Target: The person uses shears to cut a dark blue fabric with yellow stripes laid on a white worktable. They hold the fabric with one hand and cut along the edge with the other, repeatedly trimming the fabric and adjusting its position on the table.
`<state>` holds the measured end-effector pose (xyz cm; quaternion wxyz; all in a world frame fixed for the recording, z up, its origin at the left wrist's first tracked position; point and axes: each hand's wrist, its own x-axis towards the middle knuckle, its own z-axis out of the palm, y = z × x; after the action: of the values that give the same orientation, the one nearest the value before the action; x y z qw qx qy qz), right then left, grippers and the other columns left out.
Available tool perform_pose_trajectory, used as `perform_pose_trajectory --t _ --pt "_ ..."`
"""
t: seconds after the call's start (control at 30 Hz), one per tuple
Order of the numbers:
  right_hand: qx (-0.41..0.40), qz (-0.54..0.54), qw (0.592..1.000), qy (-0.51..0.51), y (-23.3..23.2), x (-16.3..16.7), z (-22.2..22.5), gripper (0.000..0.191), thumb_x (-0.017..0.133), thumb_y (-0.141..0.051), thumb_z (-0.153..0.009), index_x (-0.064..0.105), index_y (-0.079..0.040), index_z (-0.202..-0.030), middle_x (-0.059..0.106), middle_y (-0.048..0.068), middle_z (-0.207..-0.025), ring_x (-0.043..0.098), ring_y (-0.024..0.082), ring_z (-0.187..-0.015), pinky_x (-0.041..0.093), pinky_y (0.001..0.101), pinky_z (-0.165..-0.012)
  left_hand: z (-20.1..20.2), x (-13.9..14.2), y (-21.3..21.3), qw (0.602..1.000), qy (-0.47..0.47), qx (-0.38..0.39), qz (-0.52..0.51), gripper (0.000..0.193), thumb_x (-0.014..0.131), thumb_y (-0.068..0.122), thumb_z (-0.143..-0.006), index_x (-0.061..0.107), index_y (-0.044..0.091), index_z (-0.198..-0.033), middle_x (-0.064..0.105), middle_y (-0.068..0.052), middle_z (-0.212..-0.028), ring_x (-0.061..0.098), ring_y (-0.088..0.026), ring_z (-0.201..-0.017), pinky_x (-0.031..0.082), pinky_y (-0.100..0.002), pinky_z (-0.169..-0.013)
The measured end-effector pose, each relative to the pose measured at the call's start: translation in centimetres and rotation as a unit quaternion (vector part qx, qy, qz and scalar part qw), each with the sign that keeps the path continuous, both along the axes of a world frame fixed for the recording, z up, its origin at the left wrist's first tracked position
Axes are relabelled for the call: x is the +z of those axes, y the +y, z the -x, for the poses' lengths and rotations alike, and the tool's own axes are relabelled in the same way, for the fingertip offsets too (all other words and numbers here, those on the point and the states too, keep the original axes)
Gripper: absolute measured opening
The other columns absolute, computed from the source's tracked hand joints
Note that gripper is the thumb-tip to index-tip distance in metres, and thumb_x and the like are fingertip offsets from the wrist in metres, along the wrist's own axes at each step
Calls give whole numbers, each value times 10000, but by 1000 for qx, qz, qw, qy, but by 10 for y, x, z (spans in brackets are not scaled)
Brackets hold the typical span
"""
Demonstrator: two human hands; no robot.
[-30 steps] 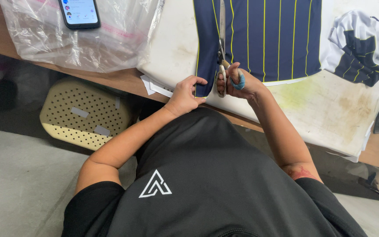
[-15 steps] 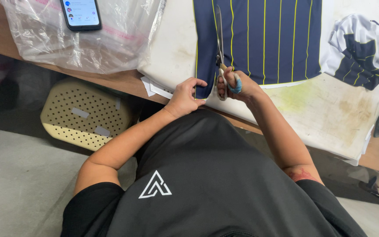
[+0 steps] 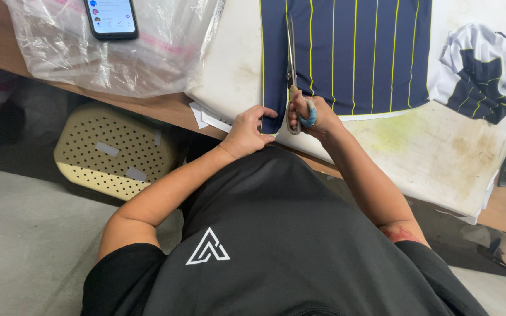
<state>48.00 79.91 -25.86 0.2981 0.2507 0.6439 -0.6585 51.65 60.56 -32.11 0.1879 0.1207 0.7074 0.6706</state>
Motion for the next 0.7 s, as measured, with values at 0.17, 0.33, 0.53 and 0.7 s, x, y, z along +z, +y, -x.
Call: perform_pose_trajectory --t 0.17,0.33,0.53,0.7 --pt "103 15 995 -4 32 12 -8 667 805 -660 -692 618 -50 -885 594 34 -739 593 153 -656 500 315 -592 9 3 -12 999 -34 -4 4 461 839 -23 -697 700 36 -1133 660 -63 -973 513 -129 -632 497 -273 -591" --pt "214 -11 976 25 92 48 -70 844 785 -811 -627 633 -11 -848 607 48 -718 636 184 -671 523 325 -614 13 21 -34 973 109 -4 205 491 855 8 -738 693 59 -1198 560 -152 -1296 624 -313 -1120 538 -407 -964" --pt "43 -159 984 60 155 52 -129 446 823 -397 -798 647 -17 -951 641 61 -750 612 158 -651 497 284 -601 40 18 40 828 432 -168 314 697 718 420 -784 592 137 -1409 304 -141 -1655 157 -358 -1565 66 -823 -1109" --pt "-65 -181 968 163 183 29 -140 226 753 -178 -948 621 0 -990 629 44 -795 611 131 -682 493 269 -617 38 -12 99 818 463 -213 267 726 538 568 -908 491 187 -1525 287 -140 -1661 155 -351 -1565 -27 -813 -1127"
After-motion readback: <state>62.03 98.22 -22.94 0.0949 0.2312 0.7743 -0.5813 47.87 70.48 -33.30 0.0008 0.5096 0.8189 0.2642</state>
